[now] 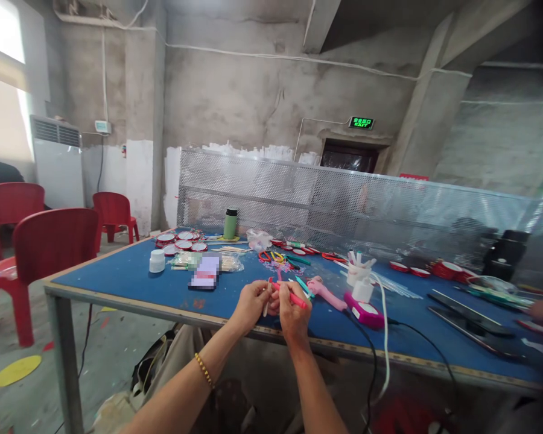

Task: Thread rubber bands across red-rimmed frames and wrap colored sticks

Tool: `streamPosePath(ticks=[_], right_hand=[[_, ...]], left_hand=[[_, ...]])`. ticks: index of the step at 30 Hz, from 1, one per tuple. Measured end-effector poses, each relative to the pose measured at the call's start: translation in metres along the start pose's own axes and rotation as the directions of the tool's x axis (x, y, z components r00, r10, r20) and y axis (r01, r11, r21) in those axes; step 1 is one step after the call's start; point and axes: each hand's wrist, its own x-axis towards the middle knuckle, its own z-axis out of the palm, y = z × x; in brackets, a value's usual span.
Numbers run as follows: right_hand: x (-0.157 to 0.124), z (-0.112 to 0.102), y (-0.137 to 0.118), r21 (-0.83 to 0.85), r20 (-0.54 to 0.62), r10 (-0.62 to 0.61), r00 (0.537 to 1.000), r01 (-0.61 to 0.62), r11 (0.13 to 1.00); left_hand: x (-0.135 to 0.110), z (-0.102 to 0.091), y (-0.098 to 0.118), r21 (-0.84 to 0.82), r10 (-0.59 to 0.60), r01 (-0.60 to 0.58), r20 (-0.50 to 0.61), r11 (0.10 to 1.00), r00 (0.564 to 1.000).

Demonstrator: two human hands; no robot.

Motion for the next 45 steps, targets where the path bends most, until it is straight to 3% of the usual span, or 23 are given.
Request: streamPosePath(ticks=[14,18,20,24,31,41,45], right_hand=[[-0.001,0.0,-0.001,0.046,-0.013,0.036,0.999,-0.035,0.998],[-0.004,-0.001,-0.004,0.128,-0.062,0.061,0.996,-0.053,0.99],[-0.004,-0.002,-0.005,0.157,-0.096,0.074,0.993,-0.059,0.986],[-0.003,-0.001,-0.008,0.211,-0.144,0.159,0.977,-0.126,0.969],[-0.002,0.003,-0.01,0.291,-0.158,0.256,0.954,-0.203,0.935],[-0.005,0.004,-0.006,0.236,-0.211,0.147,0.967,-0.095,0.967],[-0.004,0.004,-0.005,0.255,-0.197,0.16,0.967,-0.107,0.961]], left_hand=[[-0.002,0.0,0.0,-0.049,-0.04,0.041,0.024,0.998,0.999],[-0.004,0.0,0.0,-0.031,-0.047,0.048,0.048,0.998,0.998],[-0.005,-0.001,-0.001,-0.021,-0.086,0.086,0.009,0.996,0.996],[-0.005,-0.004,-0.005,-0.026,-0.165,0.166,0.051,0.986,0.985],[-0.008,-0.009,-0.007,0.002,-0.199,0.2,0.112,0.98,0.974],[-0.012,-0.005,0.003,0.026,-0.194,0.192,0.071,0.981,0.978],[-0.013,-0.004,0.005,0.064,-0.187,0.183,0.077,0.981,0.979]])
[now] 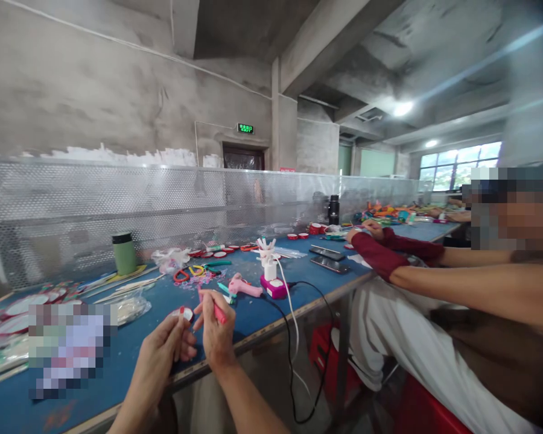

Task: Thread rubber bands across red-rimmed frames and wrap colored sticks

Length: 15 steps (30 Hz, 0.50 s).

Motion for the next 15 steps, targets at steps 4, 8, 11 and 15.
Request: streamPosePath(ticks=[4,8,11,15], right_hand=[[-0.0008,0.002,0.0015,0.045,0.032,0.068,0.997,-0.069,0.997],[-0.0028,0.0033,0.0036,0.064,0.047,0.115,0.992,-0.118,0.991],[-0.0039,0.0029,0.0068,0.079,0.059,0.119,0.991,-0.123,0.989],[-0.0052,0.0012,0.0091,0.036,0.07,0.084,0.994,-0.086,0.996]], left_hand=[[0.0,-0.0026,-0.006,0.098,0.04,-0.038,-0.017,0.994,0.999],[0.0002,-0.0039,-0.0087,0.154,0.066,-0.055,-0.064,0.987,0.996],[-0.0003,-0.0029,-0.0054,0.193,0.079,-0.064,-0.074,0.979,0.994],[-0.0024,-0.0006,0.0009,0.214,0.107,-0.084,-0.097,0.973,0.989]])
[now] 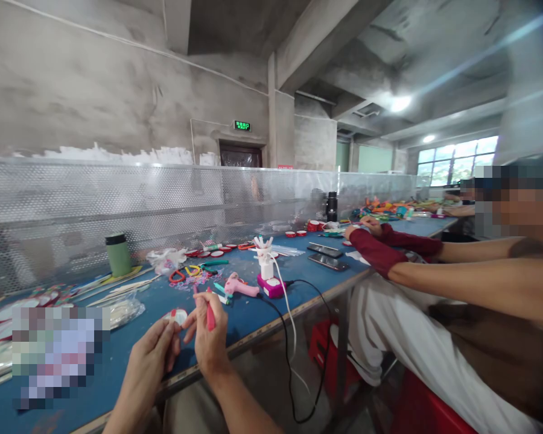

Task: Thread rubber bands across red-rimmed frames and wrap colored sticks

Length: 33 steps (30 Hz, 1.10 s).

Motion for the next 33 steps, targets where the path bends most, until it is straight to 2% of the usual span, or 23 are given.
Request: streamPosePath(ticks=[4,9,13,17,21,23,26,29,33], right_hand=[[-0.003,-0.001,-0.004,-0.076,0.025,-0.038,0.999,0.04,0.996],[-0.014,-0.005,-0.007,-0.178,0.111,-0.145,0.983,0.163,0.97],[-0.017,-0.006,-0.015,-0.186,0.168,-0.138,0.976,0.169,0.968],[0.001,-0.002,-0.036,-0.142,0.149,-0.145,0.978,0.166,0.976],[0.026,0.001,-0.048,-0.265,0.221,-0.269,0.937,0.323,0.909],[0.034,-0.001,-0.043,-0.362,0.289,-0.314,0.904,0.407,0.838],[0.042,-0.001,-0.031,-0.452,0.375,-0.297,0.878,0.453,0.769],[0.051,0.008,-0.023,-0.446,0.398,-0.28,0.873,0.452,0.773],[0.075,0.029,-0.016,-0.384,0.425,-0.318,0.848,0.487,0.784]], left_hand=[[-0.003,0.001,0.004,0.012,-0.009,0.009,-0.029,1.0,1.0],[-0.003,0.001,0.006,0.024,-0.013,0.014,-0.045,1.0,0.999],[0.0,0.0,0.003,0.007,-0.029,0.03,-0.075,1.0,0.997],[0.001,0.002,-0.002,-0.037,-0.063,0.062,-0.013,0.997,0.998],[0.0,0.001,-0.006,-0.059,-0.074,0.072,-0.021,0.996,0.997],[-0.001,-0.001,-0.008,-0.069,-0.054,0.049,-0.069,0.996,0.996],[-0.002,-0.003,-0.009,-0.068,-0.029,0.02,-0.136,0.998,0.99],[-0.003,-0.002,-0.008,-0.067,-0.015,0.003,-0.178,0.998,0.984],[-0.004,-0.001,-0.007,-0.057,0.004,-0.014,-0.163,0.998,0.987]])
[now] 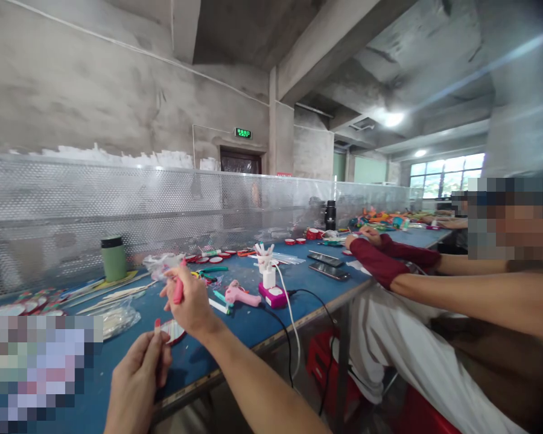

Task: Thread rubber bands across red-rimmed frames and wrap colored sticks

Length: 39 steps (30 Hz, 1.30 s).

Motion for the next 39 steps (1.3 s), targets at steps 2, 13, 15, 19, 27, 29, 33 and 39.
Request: streamPosePath(ticks=[2,13,15,19,27,29,33,39], right_hand=[[0.011,0.007,0.012,-0.043,0.011,-0.036,0.999,0.037,0.998],[0.014,0.013,0.05,-0.328,0.026,0.06,0.998,-0.048,0.943],[0.012,0.013,0.048,-0.371,0.029,0.062,0.998,-0.047,0.927],[0.011,0.014,0.048,-0.445,0.031,0.066,0.997,-0.045,0.894],[0.015,0.015,0.049,-0.5,-0.017,0.107,0.994,-0.101,0.86],[0.014,0.016,0.05,-0.504,-0.016,0.101,0.995,-0.095,0.859],[0.013,0.017,0.051,-0.512,-0.006,0.087,0.996,-0.077,0.856],[0.015,0.015,0.051,-0.522,0.006,0.08,0.997,-0.065,0.85]], left_hand=[[0.0,0.0,0.0,0.028,-0.026,0.025,0.03,0.999,0.999],[0.002,0.002,0.007,0.163,-0.097,0.077,0.118,0.984,0.988],[0.002,0.003,0.005,0.205,-0.112,0.087,0.112,0.975,0.987],[0.005,0.005,0.002,0.27,-0.126,0.095,0.098,0.958,0.987],[0.006,0.002,-0.002,0.268,-0.117,0.088,0.095,0.959,0.989],[0.007,0.001,-0.006,0.264,-0.099,0.069,0.1,0.962,0.99],[0.009,0.001,-0.011,0.282,-0.053,0.018,0.119,0.959,0.991],[0.009,0.002,-0.01,0.24,-0.043,0.014,0.117,0.971,0.992]])
